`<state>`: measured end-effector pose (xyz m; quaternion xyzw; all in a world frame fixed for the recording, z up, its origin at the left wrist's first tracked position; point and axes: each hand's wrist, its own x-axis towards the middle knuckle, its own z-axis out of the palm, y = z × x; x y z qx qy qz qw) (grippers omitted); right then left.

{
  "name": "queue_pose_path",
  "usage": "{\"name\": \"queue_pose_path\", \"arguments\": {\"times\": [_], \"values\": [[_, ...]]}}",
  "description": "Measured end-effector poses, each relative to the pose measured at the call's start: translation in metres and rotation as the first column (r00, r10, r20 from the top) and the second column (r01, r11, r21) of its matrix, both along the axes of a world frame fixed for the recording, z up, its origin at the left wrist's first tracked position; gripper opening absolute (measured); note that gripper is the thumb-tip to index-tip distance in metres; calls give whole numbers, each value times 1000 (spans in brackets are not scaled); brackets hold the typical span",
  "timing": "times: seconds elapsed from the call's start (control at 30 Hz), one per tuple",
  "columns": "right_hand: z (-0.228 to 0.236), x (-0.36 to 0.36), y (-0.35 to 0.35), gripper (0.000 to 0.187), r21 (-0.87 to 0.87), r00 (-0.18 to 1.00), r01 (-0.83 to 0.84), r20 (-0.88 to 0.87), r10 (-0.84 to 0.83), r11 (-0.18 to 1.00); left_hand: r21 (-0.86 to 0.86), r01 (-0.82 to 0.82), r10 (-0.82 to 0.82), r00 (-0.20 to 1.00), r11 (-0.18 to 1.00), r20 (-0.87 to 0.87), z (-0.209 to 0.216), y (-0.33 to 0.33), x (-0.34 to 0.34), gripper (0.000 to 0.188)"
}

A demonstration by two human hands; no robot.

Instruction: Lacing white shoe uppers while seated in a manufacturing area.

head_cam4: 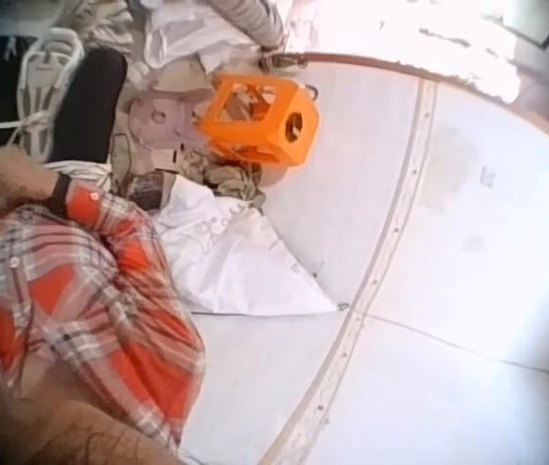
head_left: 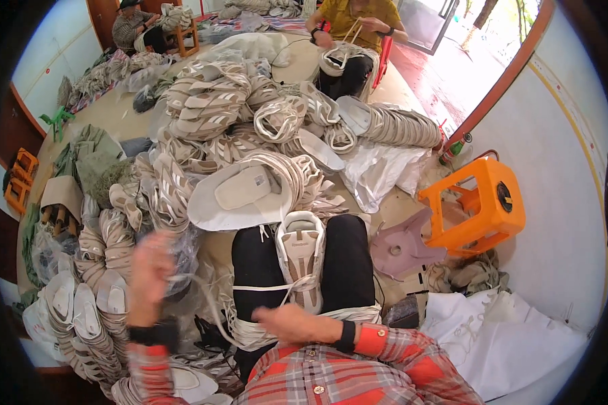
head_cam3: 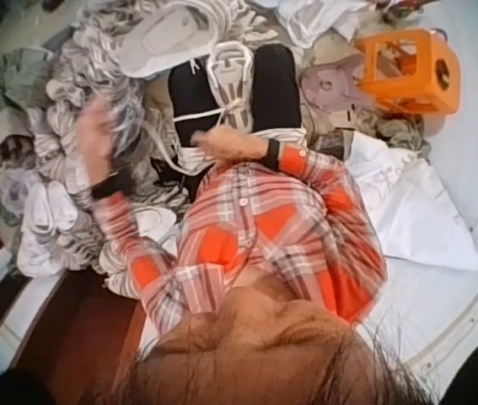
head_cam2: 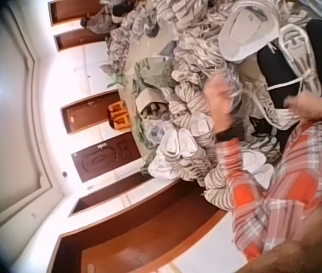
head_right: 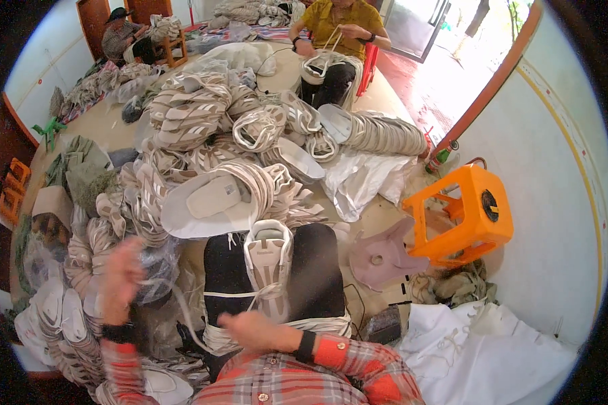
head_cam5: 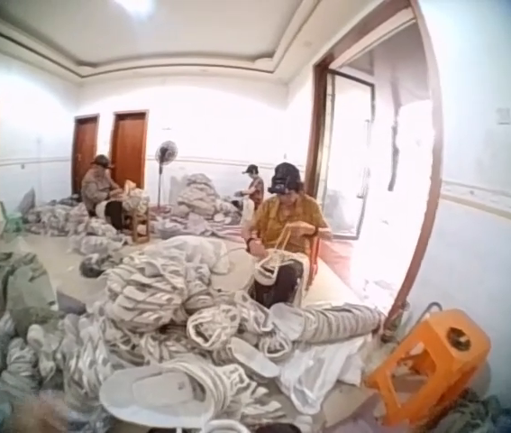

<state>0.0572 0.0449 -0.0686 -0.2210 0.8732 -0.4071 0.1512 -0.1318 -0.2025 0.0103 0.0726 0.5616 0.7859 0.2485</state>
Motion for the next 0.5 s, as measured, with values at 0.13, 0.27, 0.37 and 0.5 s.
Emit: {"name": "queue_pose_path", "arguments": {"times": [0.13,0.27,0.37,0.5], "values": [[-5,7,28,32,203,969,237,-121,-216,950,-353,269,-215,959,896,183,-33,111,70,19],[6,32,31,37,253,997,-69,-12,74,965,-676,191,-377,916,712,-138,-59,139,99,19],[38,15,54,29,288,960,244,64,-273,926,-665,104,-308,931,740,-197,-68,145,105,19],[25,6,76,36,177,891,445,12,-454,878,-643,60,-230,956,763,-184,-70,146,110,18]]}}
